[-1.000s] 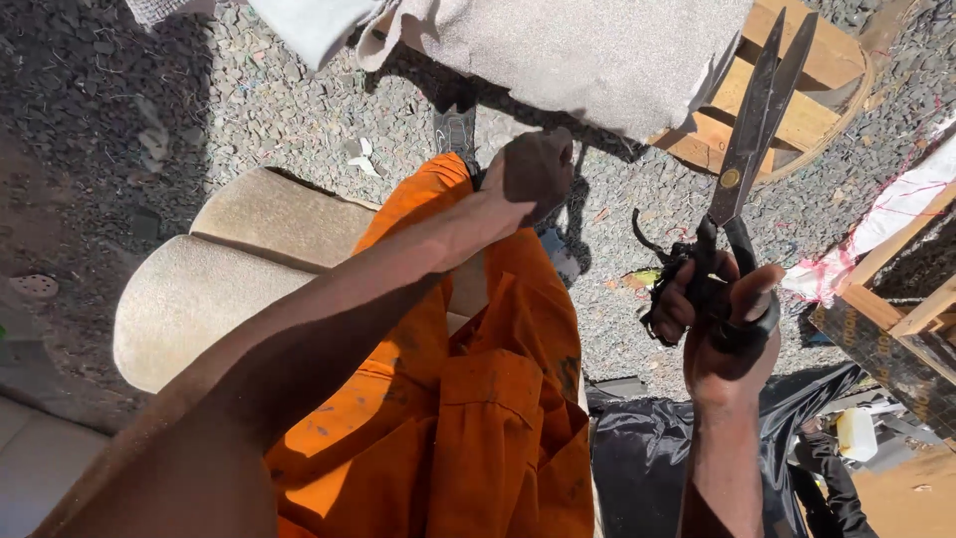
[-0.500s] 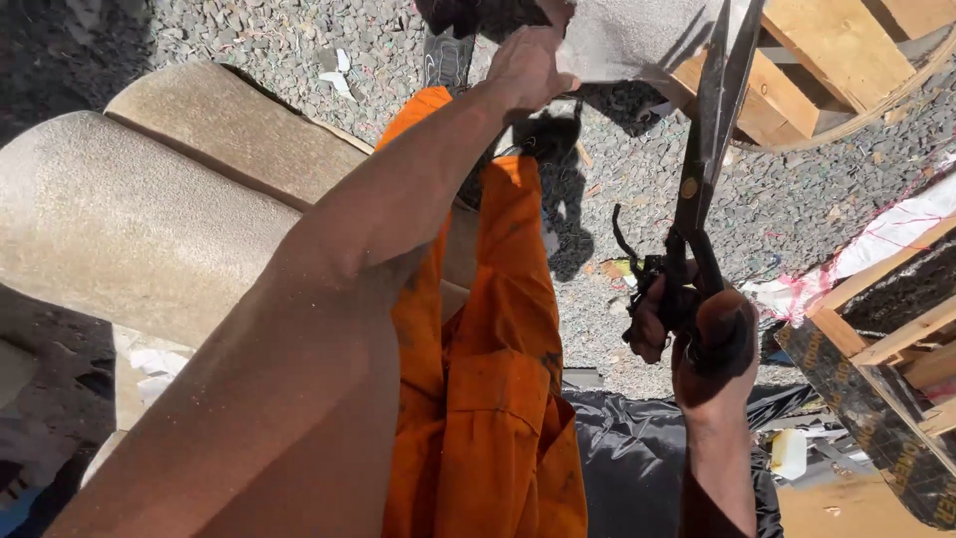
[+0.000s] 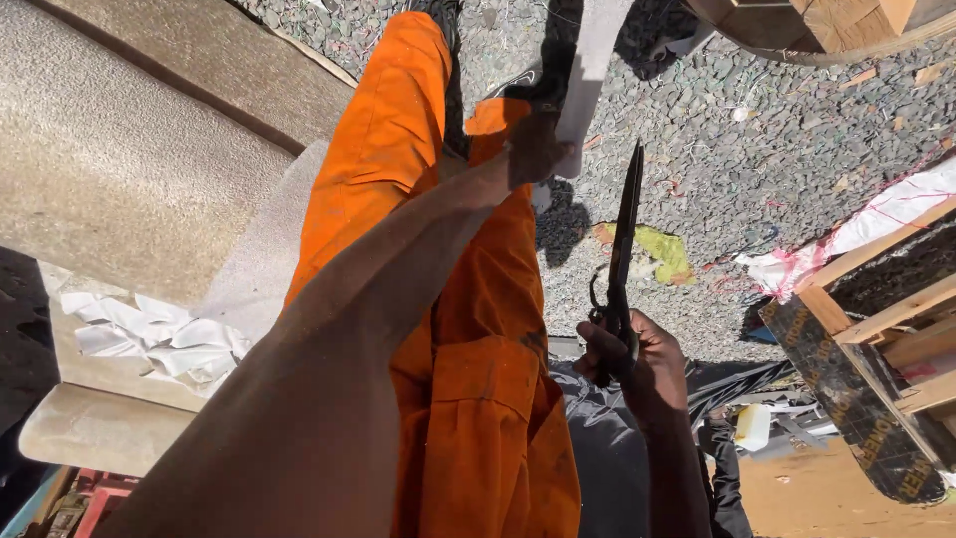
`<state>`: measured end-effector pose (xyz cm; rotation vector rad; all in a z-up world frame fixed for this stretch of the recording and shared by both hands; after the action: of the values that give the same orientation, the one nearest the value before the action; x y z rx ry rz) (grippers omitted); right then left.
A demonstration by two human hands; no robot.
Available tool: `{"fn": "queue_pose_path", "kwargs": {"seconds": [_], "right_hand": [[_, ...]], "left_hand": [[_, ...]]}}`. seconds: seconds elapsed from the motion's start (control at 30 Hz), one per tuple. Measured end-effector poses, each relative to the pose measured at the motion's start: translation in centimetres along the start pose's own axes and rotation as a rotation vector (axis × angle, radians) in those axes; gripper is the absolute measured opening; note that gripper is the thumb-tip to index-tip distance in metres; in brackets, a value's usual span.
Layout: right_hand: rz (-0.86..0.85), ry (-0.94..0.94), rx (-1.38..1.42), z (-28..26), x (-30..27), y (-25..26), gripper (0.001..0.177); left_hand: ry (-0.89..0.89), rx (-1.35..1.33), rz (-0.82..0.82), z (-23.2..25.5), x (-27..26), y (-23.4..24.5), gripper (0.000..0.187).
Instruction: Using large upholstery scissors to cut long, even strips of grey fabric on top of wooden pallets.
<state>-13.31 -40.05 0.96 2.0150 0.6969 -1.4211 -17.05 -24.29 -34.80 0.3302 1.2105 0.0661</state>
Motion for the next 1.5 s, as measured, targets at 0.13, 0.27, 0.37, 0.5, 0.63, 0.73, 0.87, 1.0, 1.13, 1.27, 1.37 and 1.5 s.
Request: {"fn": "queue_pose_path", "kwargs": {"seconds": [0.13,0.27,0.37,0.5,0.63,0.73,0.87,1.0,1.13,1.27,1.37,1.5], "right_hand": [[-0.074,0.042,0.169,3.3,-1.6,0.2,0.020],[-0.028,0.064,0.209,3.6,-3.4,-0.1,0.029],[-0.228,0.141,0.200,5.7,-4.7,-0.6,0.058],[-0.384,0.146,0.084,6.4,-6.1,-1.8,0.073],[-0.491,0.067,0.198,6.6,-6.0,-4.0,0.081],[-0.797,0.074,0.504,15.0,-1.3,-4.7,0.084],[-0.834,0.144,0.510,10.8,-4.4,-5.5,0.084],[-0.832,0.015,0.642,12.6,-4.5,-5.7,0.087],[-1.024,0.042,0.811,14.8,-4.7,-5.6,0.088],[-0.644,-0.005,0.526,7.5,-7.0,-4.8,0.085],[-0.591,0.006,0.405,6.8,-6.7,-4.5,0.093],[-0.674,0.049,0.485,5.4,-7.4,-5.3,0.084]], "left_hand": [[0.062,-0.391,-0.019,0.6,-4.9,0.9,0.049],[-0.555,0.195,0.316,0.7,-5.5,-1.4,0.017],[0.266,-0.780,-0.216,2.8,-14.3,6.9,0.016],[0.182,-0.788,-0.176,3.5,-14.8,7.4,0.037],[0.097,-0.799,-0.135,1.7,-12.2,7.2,0.017],[0.179,-0.929,-0.232,2.9,-16.3,7.9,0.025],[0.283,-1.038,-0.275,4.2,-21.2,10.0,0.029],[0.135,-1.228,-0.335,3.2,-19.5,9.1,0.047],[0.043,-0.959,-0.488,5.8,-20.0,10.6,0.037],[-0.033,-0.986,-0.572,6.6,-20.0,10.8,0.047],[-0.139,-1.112,-0.539,4.9,-18.4,9.4,0.048],[0.097,-1.246,-0.535,4.5,-19.4,9.8,0.044]]}}
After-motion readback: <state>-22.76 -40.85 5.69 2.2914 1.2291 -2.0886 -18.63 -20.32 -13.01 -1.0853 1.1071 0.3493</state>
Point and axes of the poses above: each hand's wrist, its own x-axis towards the middle knuckle, its own y-axis out of the back of the hand, z = x × y, the point moved 10 cm from there along x, towards the middle knuckle, and after that the axes turned 9 degrees about y, right-handed, at the moved point
